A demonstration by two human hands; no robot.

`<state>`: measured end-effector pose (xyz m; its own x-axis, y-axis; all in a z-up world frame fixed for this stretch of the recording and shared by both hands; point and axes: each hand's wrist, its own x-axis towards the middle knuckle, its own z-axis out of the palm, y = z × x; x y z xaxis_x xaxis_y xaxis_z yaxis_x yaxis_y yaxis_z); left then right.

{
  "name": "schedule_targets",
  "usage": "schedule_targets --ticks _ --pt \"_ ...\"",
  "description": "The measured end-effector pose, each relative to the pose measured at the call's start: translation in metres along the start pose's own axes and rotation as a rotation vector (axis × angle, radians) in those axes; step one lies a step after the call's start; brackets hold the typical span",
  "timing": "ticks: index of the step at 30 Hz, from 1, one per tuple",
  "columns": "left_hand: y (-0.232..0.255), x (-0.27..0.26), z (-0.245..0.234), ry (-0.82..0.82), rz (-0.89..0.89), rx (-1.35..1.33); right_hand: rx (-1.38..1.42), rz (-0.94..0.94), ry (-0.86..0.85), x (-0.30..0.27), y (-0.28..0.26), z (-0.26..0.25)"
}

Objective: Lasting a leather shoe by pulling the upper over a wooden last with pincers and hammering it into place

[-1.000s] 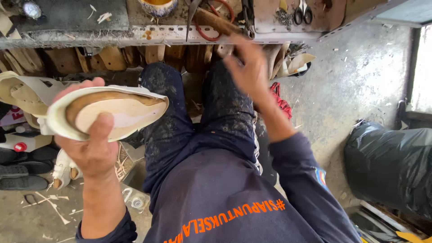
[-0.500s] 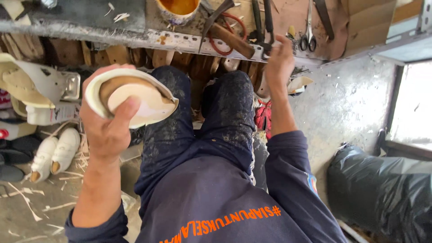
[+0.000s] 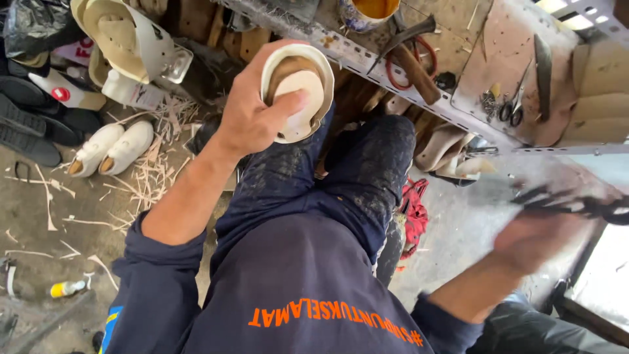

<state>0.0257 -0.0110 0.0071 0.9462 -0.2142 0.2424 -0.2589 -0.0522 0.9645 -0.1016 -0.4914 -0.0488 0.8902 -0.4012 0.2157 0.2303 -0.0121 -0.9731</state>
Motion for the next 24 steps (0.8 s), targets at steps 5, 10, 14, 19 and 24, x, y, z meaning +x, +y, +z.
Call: schedule_targets --ticks 5,10,14,19,24 --pt "-0.005 -0.004 0.005 -0.067 0.062 0.033 0.252 0.699 0.052 -0.071 0.025 0.12" --pt "-0.014 -0.02 0.028 -0.047 0.162 -0.091 0.127 0.623 -0.265 -0.115 0.025 0.154" --pt "-0.016 -0.032 0.042 -0.102 0.195 0.039 -0.127 0.57 -0.685 -0.097 -0.054 0.177" --pt "-0.022 -0.05 0.056 -0.159 0.257 0.225 -0.215 0.573 -0.82 -0.089 -0.095 0.175" --pt "-0.021 -0.059 0.052 -0.38 0.415 0.442 -0.546 0.722 -0.972 -0.079 -0.127 0.173"
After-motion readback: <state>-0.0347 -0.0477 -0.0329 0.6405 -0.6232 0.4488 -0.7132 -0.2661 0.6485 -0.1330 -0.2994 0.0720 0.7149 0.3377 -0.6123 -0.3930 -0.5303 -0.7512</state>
